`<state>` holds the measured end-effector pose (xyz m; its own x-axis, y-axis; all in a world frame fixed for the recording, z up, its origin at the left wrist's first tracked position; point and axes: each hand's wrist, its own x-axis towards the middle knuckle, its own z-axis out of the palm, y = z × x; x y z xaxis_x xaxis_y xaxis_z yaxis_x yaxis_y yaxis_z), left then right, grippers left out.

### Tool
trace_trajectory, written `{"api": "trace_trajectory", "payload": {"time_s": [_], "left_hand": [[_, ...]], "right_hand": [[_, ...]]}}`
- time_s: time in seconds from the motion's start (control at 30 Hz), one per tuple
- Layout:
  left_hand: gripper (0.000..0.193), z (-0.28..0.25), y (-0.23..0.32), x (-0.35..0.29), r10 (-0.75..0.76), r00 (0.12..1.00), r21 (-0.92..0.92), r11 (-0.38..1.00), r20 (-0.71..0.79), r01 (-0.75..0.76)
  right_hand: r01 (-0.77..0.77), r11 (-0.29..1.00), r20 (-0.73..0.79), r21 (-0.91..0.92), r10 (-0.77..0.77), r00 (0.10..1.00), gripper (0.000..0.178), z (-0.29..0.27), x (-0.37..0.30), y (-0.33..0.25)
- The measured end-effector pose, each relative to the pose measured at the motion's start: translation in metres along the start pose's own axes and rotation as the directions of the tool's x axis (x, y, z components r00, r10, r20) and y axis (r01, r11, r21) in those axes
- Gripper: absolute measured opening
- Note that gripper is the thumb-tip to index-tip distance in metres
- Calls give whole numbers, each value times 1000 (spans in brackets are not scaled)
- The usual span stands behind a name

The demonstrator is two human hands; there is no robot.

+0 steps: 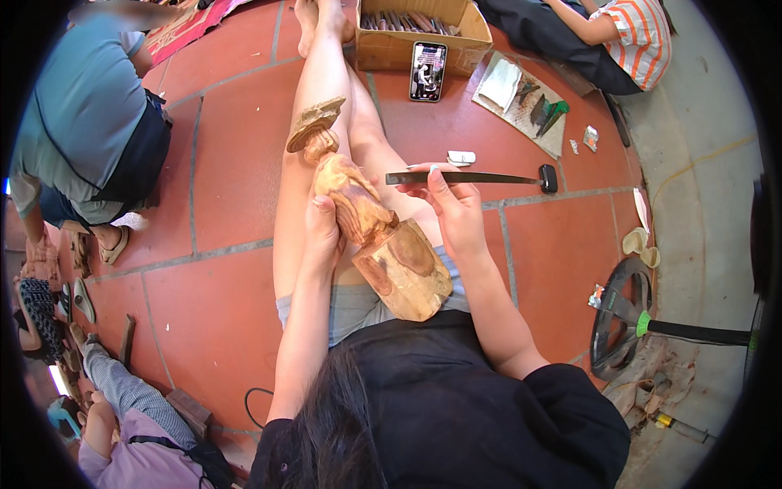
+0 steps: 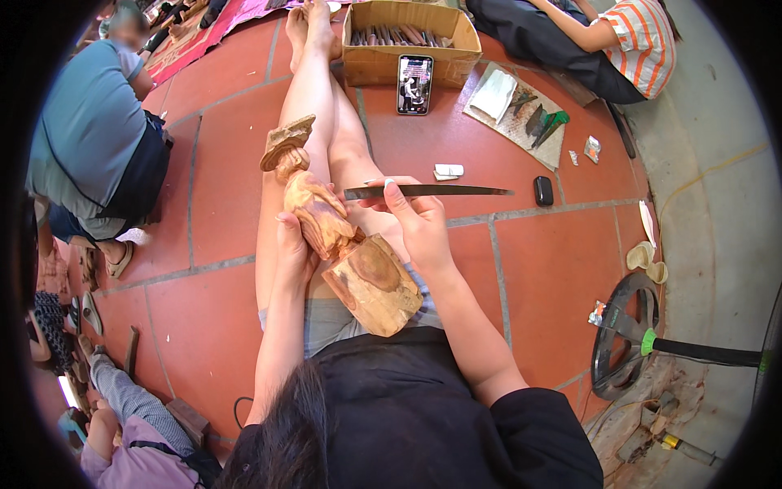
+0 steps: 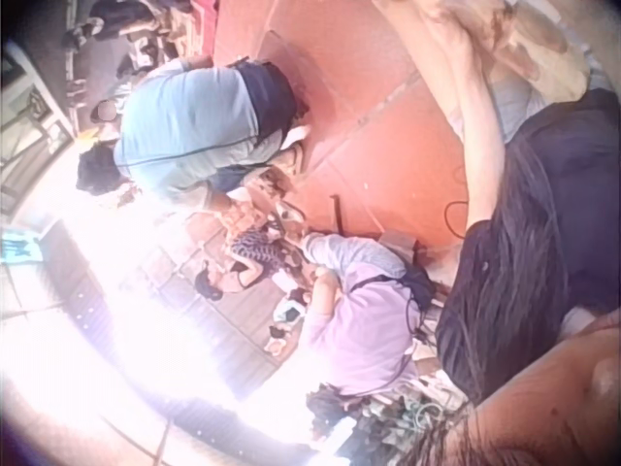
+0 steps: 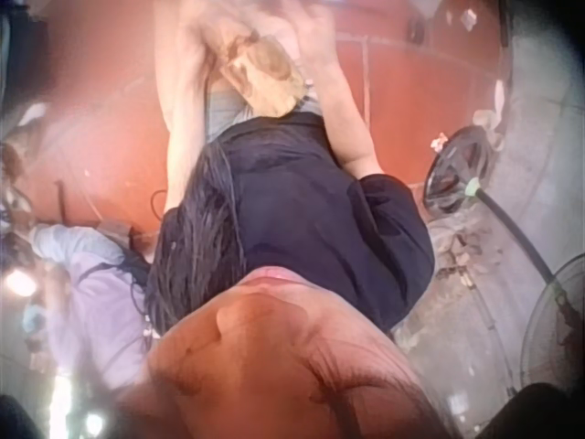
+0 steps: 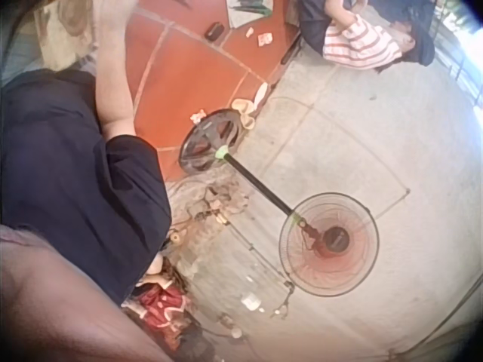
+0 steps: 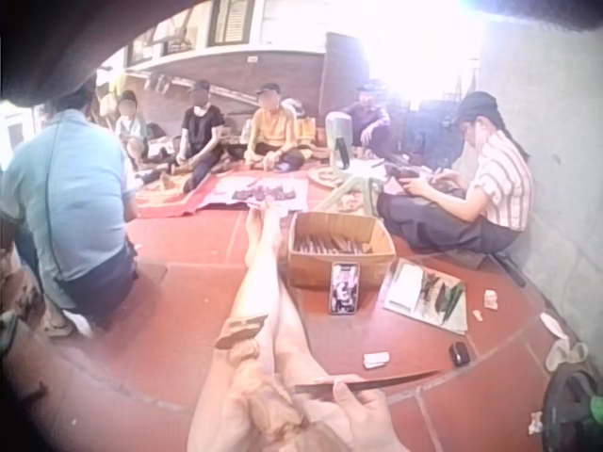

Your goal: The person carves a wooden figurine using a metal file, holding the wood with one hand and filing with the other. The person occasionally rotates the wood to access different surfaces and continues filing along the contours of the piece.

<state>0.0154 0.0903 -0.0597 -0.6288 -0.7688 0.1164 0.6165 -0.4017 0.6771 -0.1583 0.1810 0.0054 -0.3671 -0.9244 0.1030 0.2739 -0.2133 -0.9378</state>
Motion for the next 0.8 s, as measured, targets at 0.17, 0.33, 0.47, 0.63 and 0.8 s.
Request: {"api": "trace_trajectory", "payload": {"time_s": [0.17,0.33,0.47,0.63,0.8], "left_hand": [[75,1,-3,1,-19,960,-3,1000,-279,19],[53,18,17,-5,-129,980,-285,955,-149,82],[55,-1,5,-10,-20,980,-174,985,-197,-15],[65,1,5,-6,27,949,-76,996,-313,-53],[64,16,31,1,97,899,-78,987,-427,-143]], "right_hand": [[27,999,-37,-28,-28,999,29,4,-1,-12],[-13,999,-17,-53,12,1000,30,1,-5,-9],[-37,995,-10,-96,36,999,31,1,-9,-5],[-43,994,-64,-102,37,997,31,-2,-13,-5],[-2,913,-369,-409,-163,915,32,-6,-22,-12]]}}
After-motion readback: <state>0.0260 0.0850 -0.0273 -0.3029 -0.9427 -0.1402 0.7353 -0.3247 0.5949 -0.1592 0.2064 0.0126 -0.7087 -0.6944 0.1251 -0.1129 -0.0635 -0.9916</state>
